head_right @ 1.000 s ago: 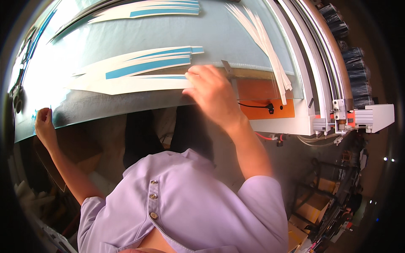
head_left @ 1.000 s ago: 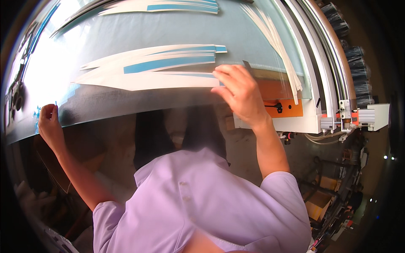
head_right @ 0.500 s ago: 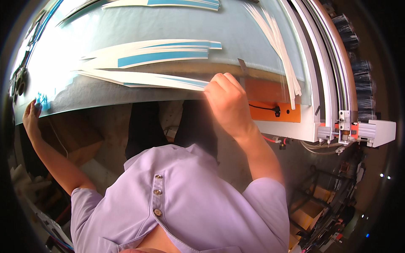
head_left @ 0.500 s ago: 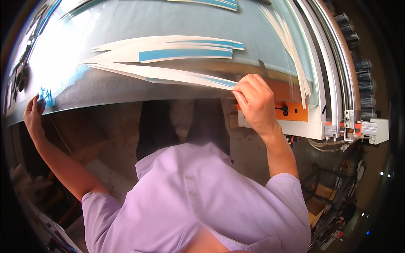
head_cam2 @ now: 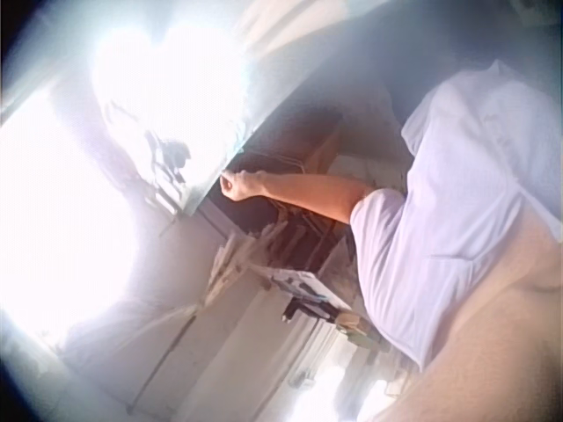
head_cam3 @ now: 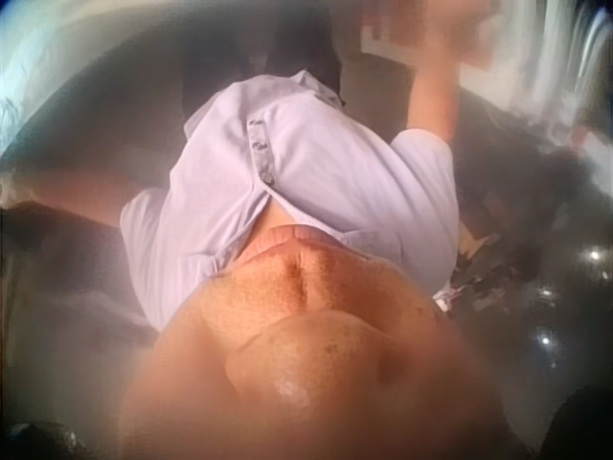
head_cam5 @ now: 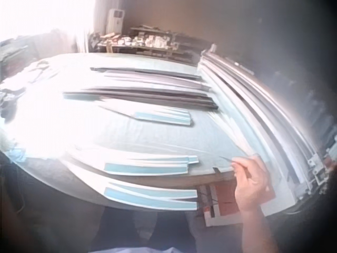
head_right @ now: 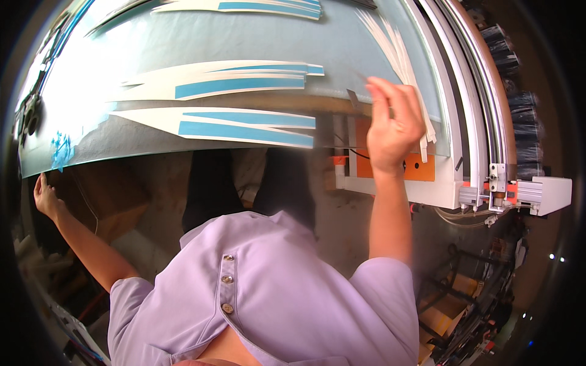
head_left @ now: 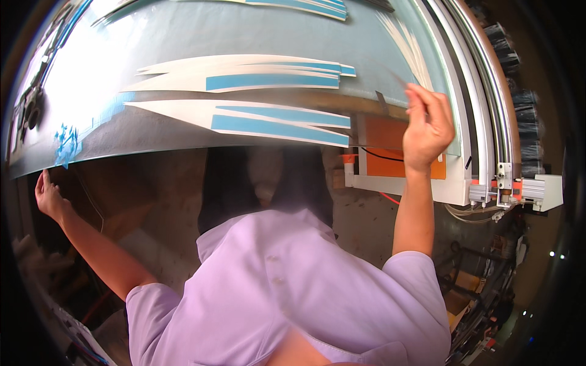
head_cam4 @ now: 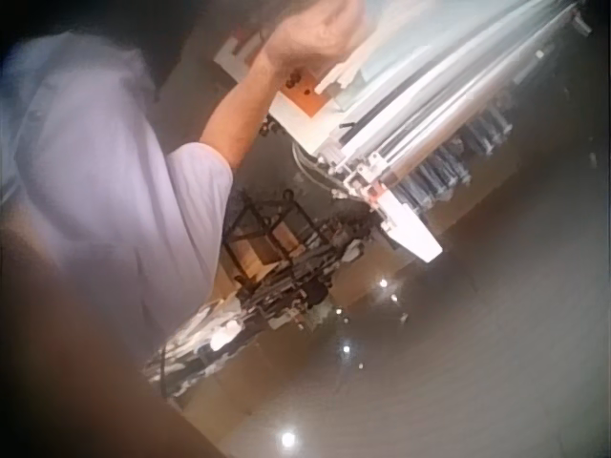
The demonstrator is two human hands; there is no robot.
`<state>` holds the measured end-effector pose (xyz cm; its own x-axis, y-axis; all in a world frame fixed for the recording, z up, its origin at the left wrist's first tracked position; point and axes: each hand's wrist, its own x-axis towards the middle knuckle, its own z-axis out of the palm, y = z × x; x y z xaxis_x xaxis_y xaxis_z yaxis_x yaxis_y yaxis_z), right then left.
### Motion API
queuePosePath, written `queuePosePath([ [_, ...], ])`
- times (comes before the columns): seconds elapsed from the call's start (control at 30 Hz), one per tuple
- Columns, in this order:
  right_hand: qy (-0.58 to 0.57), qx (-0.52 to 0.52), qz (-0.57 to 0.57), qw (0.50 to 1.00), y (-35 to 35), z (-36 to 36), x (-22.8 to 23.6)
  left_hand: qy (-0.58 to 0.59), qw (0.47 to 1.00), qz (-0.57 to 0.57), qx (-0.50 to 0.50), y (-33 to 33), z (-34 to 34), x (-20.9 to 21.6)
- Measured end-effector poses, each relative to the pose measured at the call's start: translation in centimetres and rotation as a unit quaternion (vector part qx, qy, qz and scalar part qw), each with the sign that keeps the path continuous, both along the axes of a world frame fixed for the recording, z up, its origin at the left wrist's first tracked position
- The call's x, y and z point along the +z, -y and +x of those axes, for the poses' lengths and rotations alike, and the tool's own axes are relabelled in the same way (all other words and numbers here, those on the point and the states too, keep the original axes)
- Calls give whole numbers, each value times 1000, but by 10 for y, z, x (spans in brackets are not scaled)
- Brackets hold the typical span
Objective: The person peels blue protective backing strips from white adhesive labels on a glass surface. They handle the labels one at a time, lifting the backing and placing the peeled items aside.
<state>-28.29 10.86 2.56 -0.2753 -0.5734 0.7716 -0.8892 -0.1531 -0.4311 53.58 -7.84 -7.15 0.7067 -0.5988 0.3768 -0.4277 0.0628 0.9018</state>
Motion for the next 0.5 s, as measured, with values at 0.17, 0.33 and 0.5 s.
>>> queuePosePath([
  [0.17,-191,-236,-168,938,-31,-124,-7,-5,966,-253,49,-15,-96,21],
  [0.33,-347,-317,15,883,-82,-202,-56,159,970,-182,0,-26,-209,54],
  [0.5,-339,-244,181,890,-98,-214,-65,184,946,-192,-186,-26,-285,57],
])
